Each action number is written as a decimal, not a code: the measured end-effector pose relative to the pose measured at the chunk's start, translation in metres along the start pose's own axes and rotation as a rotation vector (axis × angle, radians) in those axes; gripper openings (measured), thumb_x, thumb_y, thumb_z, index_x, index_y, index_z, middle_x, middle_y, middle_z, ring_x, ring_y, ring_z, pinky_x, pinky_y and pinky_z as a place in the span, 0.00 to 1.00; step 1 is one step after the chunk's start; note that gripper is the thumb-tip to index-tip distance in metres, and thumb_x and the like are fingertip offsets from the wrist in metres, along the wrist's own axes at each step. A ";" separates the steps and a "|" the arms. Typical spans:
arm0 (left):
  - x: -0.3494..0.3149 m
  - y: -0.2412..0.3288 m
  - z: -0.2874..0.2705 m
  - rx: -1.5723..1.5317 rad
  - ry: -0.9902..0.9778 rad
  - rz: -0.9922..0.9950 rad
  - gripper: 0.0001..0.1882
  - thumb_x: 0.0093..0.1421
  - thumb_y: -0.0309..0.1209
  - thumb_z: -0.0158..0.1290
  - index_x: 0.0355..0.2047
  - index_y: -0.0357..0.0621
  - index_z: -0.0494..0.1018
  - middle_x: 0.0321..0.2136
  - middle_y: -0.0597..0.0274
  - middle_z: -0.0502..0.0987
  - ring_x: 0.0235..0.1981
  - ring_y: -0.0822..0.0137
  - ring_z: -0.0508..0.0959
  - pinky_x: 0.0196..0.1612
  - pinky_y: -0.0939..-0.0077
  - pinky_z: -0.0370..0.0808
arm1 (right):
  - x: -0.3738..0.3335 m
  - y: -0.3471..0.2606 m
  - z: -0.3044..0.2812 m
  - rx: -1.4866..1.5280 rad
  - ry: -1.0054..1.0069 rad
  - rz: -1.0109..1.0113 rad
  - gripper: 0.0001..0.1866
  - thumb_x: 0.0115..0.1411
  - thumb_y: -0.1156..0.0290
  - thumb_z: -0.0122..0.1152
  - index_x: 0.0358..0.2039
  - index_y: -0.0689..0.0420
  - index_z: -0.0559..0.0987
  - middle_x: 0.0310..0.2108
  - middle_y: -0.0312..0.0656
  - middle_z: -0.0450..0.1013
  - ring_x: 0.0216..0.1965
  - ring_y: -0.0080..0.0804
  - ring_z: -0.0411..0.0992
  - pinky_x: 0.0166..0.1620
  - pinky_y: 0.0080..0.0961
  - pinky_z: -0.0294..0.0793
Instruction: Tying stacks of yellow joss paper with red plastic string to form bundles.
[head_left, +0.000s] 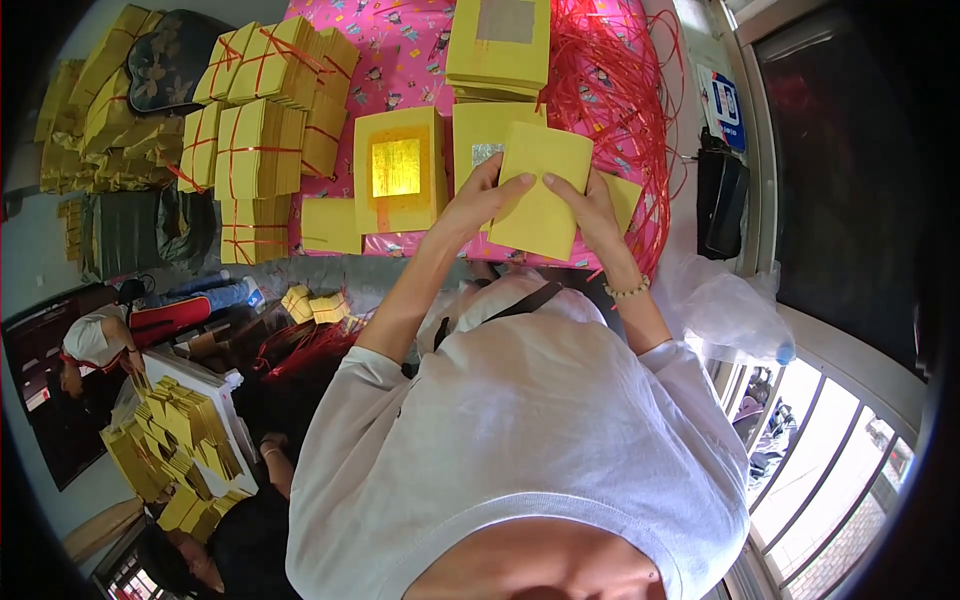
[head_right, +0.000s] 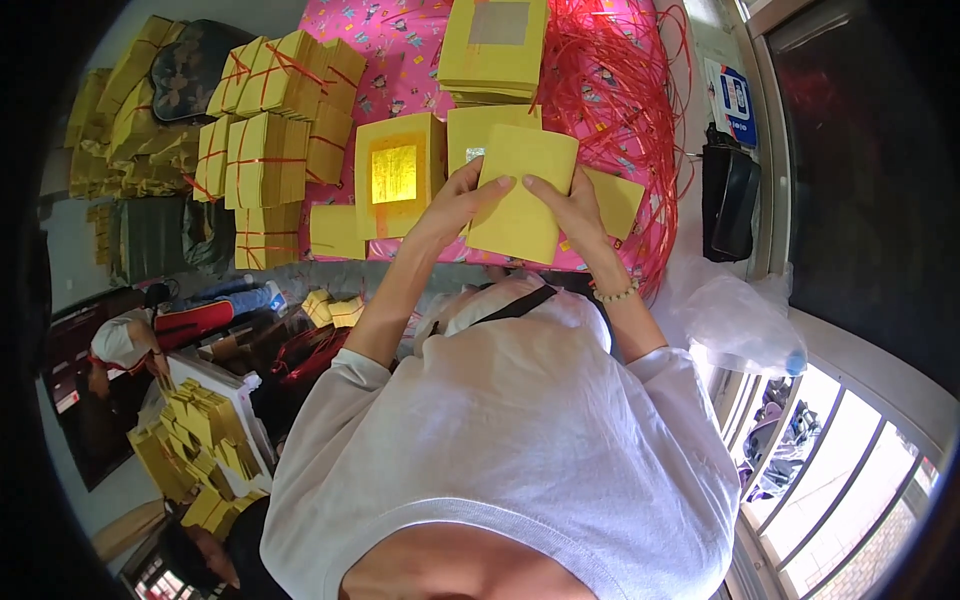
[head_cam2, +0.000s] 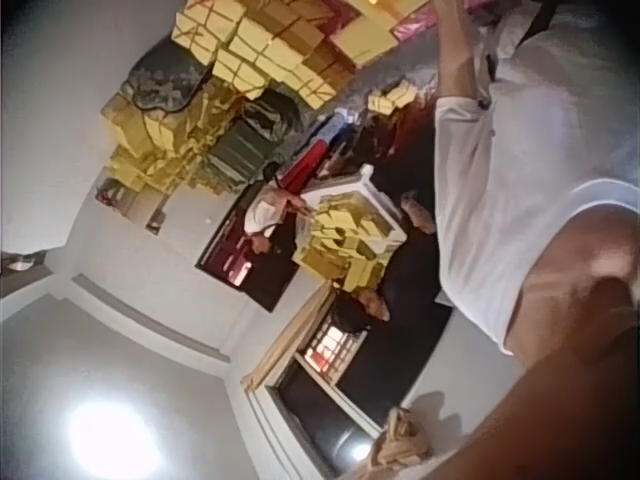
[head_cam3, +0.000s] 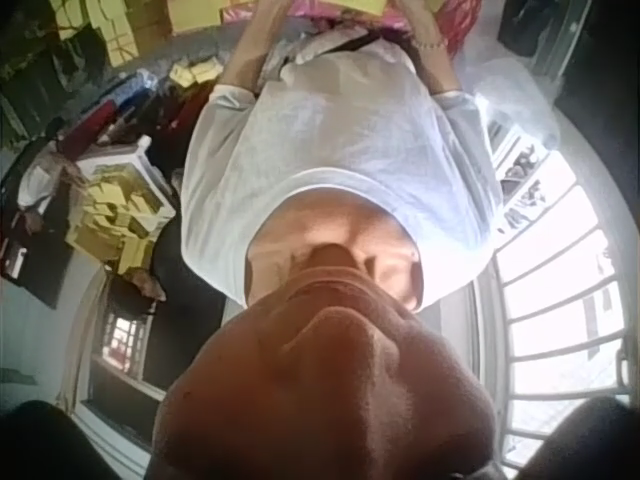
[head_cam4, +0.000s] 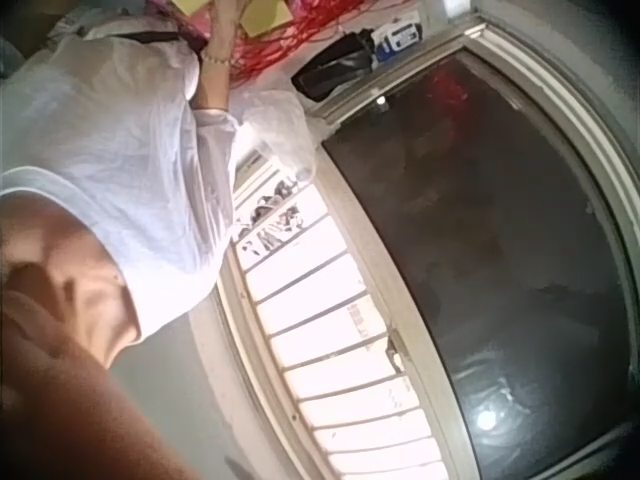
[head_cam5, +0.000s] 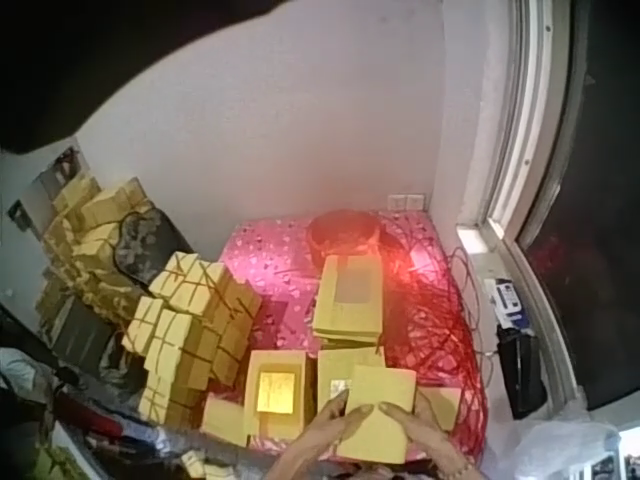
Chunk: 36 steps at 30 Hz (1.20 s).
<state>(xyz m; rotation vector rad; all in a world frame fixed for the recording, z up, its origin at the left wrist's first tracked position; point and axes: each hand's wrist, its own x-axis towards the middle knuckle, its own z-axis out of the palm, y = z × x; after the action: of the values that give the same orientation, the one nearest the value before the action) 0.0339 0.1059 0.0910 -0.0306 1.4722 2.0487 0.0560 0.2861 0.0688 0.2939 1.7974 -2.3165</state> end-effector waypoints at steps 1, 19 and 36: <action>0.000 0.000 0.001 0.014 0.005 0.009 0.21 0.61 0.32 0.52 0.53 0.37 0.65 0.44 0.62 0.74 0.43 0.75 0.74 0.45 0.80 0.72 | -0.001 -0.001 0.001 0.001 0.000 0.000 0.22 0.54 0.71 0.64 0.47 0.64 0.69 0.40 0.43 0.73 0.39 0.26 0.73 0.41 0.23 0.75; -0.017 -0.005 0.033 0.115 0.205 0.298 0.18 0.62 0.25 0.46 0.52 0.37 0.61 0.43 0.61 0.71 0.43 0.72 0.70 0.47 0.77 0.67 | -0.034 -0.019 0.023 -0.023 0.086 -0.093 0.18 0.58 0.72 0.60 0.47 0.64 0.69 0.41 0.41 0.73 0.40 0.23 0.72 0.42 0.21 0.73; -0.022 0.003 0.039 0.048 0.153 0.347 0.17 0.64 0.28 0.47 0.52 0.36 0.61 0.44 0.59 0.72 0.45 0.73 0.71 0.48 0.78 0.68 | -0.040 -0.025 0.026 0.020 0.118 -0.110 0.14 0.59 0.72 0.60 0.44 0.63 0.73 0.37 0.38 0.75 0.36 0.20 0.73 0.39 0.18 0.73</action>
<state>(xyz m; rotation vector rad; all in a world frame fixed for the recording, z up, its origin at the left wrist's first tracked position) 0.0633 0.1290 0.1163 0.0963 1.7188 2.3263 0.0864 0.2680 0.1097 0.3511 1.8912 -2.4401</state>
